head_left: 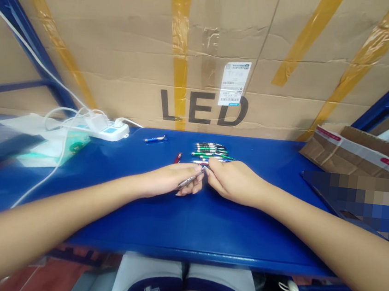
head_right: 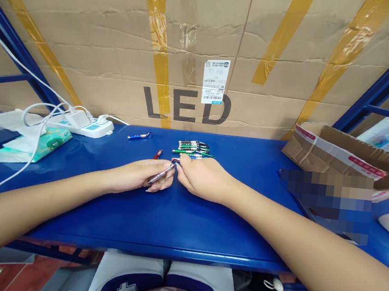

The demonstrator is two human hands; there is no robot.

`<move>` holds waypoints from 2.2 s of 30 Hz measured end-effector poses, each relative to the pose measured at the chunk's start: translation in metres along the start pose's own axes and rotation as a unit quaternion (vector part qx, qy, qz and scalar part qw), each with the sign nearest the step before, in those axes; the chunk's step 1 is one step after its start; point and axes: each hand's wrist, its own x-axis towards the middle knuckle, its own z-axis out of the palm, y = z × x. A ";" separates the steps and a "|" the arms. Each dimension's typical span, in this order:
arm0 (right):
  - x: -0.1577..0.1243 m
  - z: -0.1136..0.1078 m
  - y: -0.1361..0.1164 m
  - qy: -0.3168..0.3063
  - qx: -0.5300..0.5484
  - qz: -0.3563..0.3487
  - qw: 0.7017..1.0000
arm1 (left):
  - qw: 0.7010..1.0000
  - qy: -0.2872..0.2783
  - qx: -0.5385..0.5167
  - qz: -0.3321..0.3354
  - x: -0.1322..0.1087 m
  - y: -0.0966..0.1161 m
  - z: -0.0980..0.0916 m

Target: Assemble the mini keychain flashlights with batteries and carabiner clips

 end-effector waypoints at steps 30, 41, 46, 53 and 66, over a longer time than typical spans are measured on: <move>0.000 -0.003 -0.002 -0.021 0.037 0.020 0.999 | 0.999 0.014 -0.037 -0.006 0.000 0.002 0.008; 0.001 -0.003 -0.007 -0.021 0.044 0.045 0.998 | 0.996 0.045 -0.076 0.005 0.005 -0.006 0.011; 0.002 -0.003 -0.012 -0.026 0.017 0.049 0.998 | 0.995 0.061 -0.075 0.003 0.005 -0.005 0.013; 0.001 -0.006 -0.010 -0.025 0.036 0.057 0.997 | 0.994 0.077 -0.081 0.014 0.007 -0.007 0.011; 0.003 0.003 0.008 0.018 0.225 0.033 0.974 | 0.986 0.141 -0.093 0.009 0.010 -0.009 0.002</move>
